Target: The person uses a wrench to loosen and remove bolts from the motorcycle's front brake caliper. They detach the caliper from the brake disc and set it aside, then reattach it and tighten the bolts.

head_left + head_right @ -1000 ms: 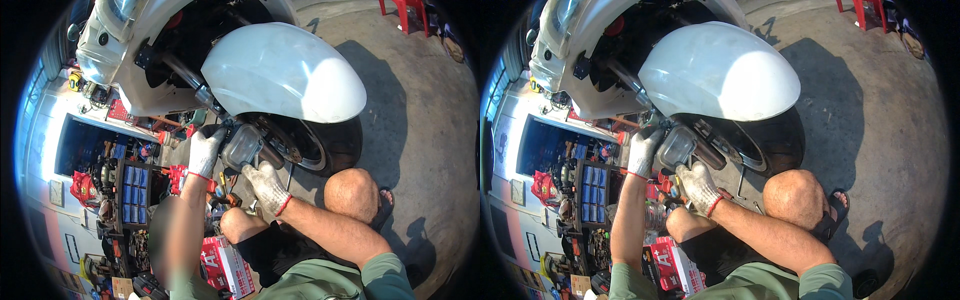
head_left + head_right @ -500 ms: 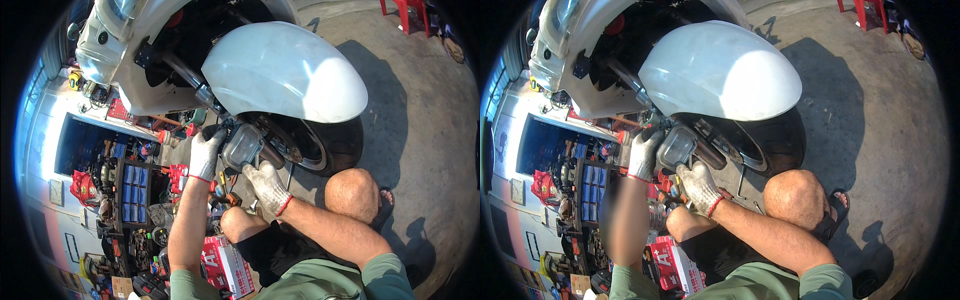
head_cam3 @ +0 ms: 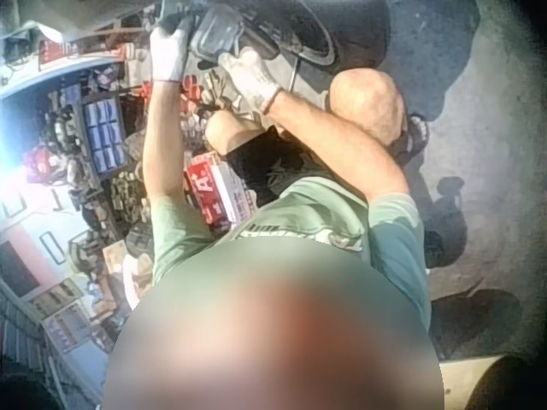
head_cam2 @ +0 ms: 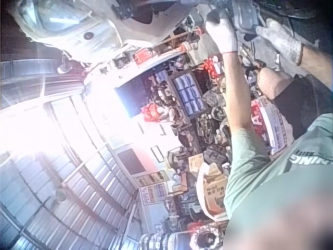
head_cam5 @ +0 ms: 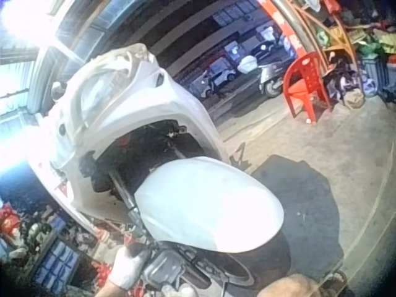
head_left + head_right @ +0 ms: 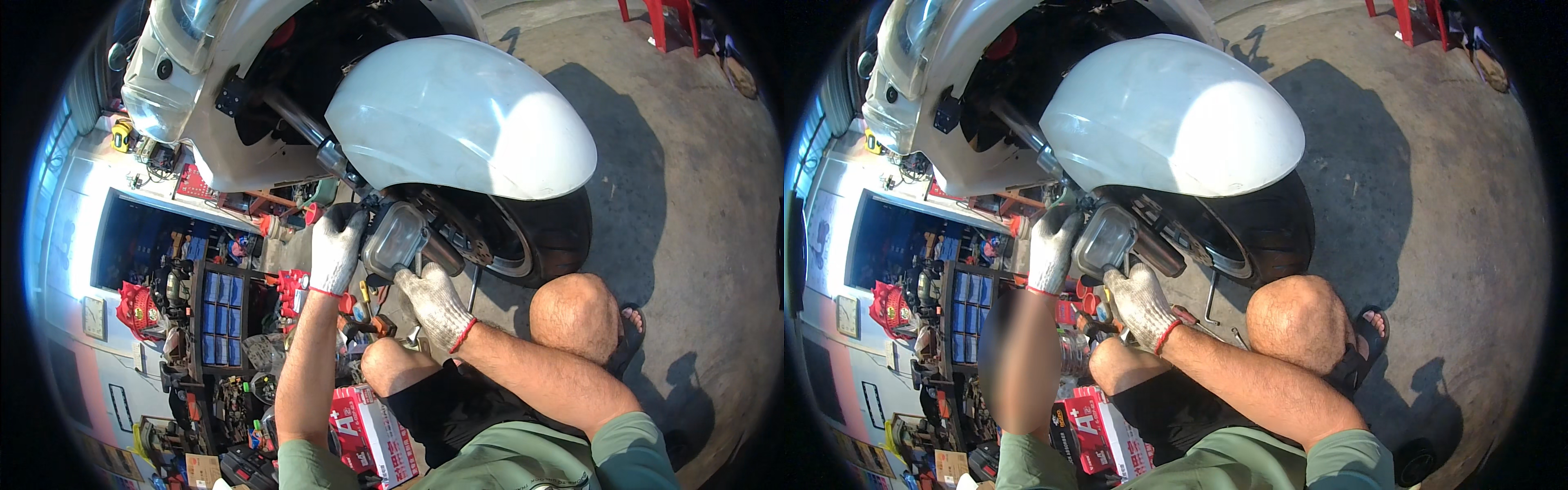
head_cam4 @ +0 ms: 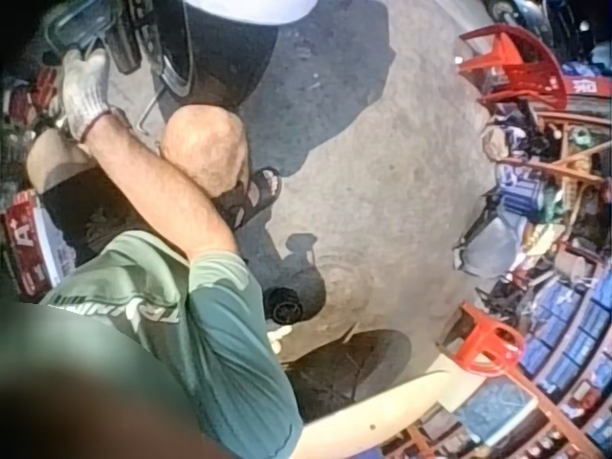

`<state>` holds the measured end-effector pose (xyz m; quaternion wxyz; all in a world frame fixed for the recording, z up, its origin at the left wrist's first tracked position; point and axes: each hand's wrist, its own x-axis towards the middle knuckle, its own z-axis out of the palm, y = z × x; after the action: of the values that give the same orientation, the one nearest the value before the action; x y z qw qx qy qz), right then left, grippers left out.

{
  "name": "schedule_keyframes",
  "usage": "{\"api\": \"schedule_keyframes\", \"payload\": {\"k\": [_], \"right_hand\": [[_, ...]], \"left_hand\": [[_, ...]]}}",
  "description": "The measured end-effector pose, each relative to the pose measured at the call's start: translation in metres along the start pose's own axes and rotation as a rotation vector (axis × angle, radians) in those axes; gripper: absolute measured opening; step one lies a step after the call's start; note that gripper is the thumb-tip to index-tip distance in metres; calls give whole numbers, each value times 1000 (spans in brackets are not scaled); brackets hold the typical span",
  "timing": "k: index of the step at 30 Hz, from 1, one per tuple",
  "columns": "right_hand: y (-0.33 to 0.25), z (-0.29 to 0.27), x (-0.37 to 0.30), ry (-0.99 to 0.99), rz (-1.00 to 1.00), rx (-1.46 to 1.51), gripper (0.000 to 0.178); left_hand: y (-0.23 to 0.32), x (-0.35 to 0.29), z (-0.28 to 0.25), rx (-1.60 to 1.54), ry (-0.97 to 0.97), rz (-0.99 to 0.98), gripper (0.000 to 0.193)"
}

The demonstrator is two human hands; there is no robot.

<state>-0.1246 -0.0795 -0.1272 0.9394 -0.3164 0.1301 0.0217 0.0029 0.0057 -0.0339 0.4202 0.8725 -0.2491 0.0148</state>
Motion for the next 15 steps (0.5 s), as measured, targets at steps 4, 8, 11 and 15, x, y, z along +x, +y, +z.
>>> {"api": "schedule_keyframes", "payload": {"k": [4, 8, 11, 15], "right_hand": [[1, 1, -1, 21, -39, -6, 23], [-4, 2, -5, -18, -1, 38, 22], [-10, 4, -10, -24, 24, 74, 20], [-7, 1, -6, -19, -10, 33, 20]], "left_hand": [[3, -4, 4, -57, 32, -65, 23], [4, -5, 4, -144, 41, -110, 27], [3, -6, 2, -175, 24, -157, 29], [-1, -4, -1, -261, -8, -214, 32]]}}
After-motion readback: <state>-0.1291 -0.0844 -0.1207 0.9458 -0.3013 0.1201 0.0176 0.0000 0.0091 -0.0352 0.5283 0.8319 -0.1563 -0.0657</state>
